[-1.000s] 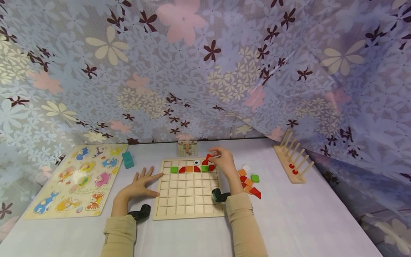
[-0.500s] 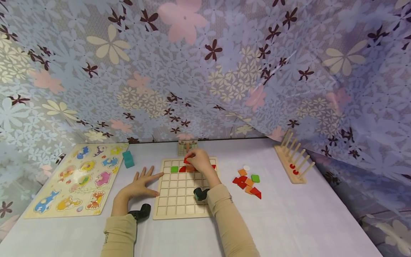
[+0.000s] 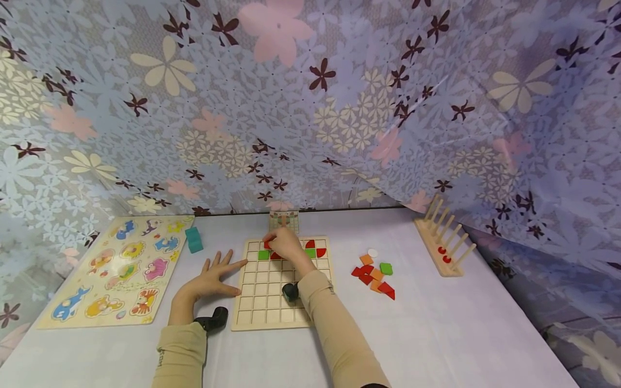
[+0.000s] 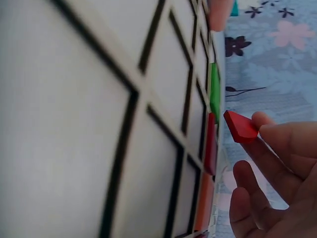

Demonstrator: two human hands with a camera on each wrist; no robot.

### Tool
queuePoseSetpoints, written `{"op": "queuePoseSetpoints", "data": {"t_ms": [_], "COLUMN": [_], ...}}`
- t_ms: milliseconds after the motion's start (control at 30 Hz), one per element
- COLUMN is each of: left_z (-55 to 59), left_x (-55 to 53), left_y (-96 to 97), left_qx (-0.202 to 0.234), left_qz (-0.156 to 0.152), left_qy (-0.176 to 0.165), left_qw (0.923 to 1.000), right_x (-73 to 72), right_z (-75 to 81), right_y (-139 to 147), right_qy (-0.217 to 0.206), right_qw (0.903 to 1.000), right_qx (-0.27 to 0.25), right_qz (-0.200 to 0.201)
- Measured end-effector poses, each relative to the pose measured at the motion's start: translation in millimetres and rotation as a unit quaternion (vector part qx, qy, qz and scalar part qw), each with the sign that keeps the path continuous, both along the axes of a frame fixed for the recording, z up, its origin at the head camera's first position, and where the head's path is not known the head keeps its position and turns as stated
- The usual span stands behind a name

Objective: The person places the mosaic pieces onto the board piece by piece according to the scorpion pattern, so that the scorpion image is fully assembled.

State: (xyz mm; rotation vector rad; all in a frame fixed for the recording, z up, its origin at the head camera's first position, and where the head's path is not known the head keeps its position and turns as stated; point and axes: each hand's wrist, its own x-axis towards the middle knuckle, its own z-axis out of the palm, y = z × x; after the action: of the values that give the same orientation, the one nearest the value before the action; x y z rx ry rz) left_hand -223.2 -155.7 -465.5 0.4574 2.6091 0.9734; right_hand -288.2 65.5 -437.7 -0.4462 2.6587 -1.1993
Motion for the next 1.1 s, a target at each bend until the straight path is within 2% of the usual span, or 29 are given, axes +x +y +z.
{"op": "queuePoseSetpoints", "data": {"t_ms": [200, 333, 500, 667, 1100], "left_z": [0.6, 1.6, 1.8, 1.2, 2.2], "left_x": [-0.7, 0.4, 0.8, 0.4, 1.0], "left_y": [0.1, 0.5, 0.3, -0.1, -0.4], "left_qx": [0.000, -0.003, -0.005, -0.005, 0.015], "left_qz": [-0.001, -0.001, 0.002, 0.003, 0.006], "left_qy": [-0.003, -0.003, -0.003, 0.000, -0.005], "left_qw": [1.0000, 1.0000, 1.0000, 1.0000, 0.9999], "right_x": [-4.9, -6.9, -5.0, -2.5, 0.3], "right_z": [-4.1, -4.1, -1.0, 0.1, 2.2], "right_y": [-2.3, -3.5, -6.0, -8.7, -10.3], "right_qy": [-0.013, -0.005, 0.029, 0.081, 0.058], "right_qw": [0.9998, 0.9990, 0.9929, 0.9808, 0.9770], "right_qx": [0.003, 0.031, 0.101, 0.160, 0.200], "right_qz": [0.016, 0.033, 0.057, 0.076, 0.045]}}
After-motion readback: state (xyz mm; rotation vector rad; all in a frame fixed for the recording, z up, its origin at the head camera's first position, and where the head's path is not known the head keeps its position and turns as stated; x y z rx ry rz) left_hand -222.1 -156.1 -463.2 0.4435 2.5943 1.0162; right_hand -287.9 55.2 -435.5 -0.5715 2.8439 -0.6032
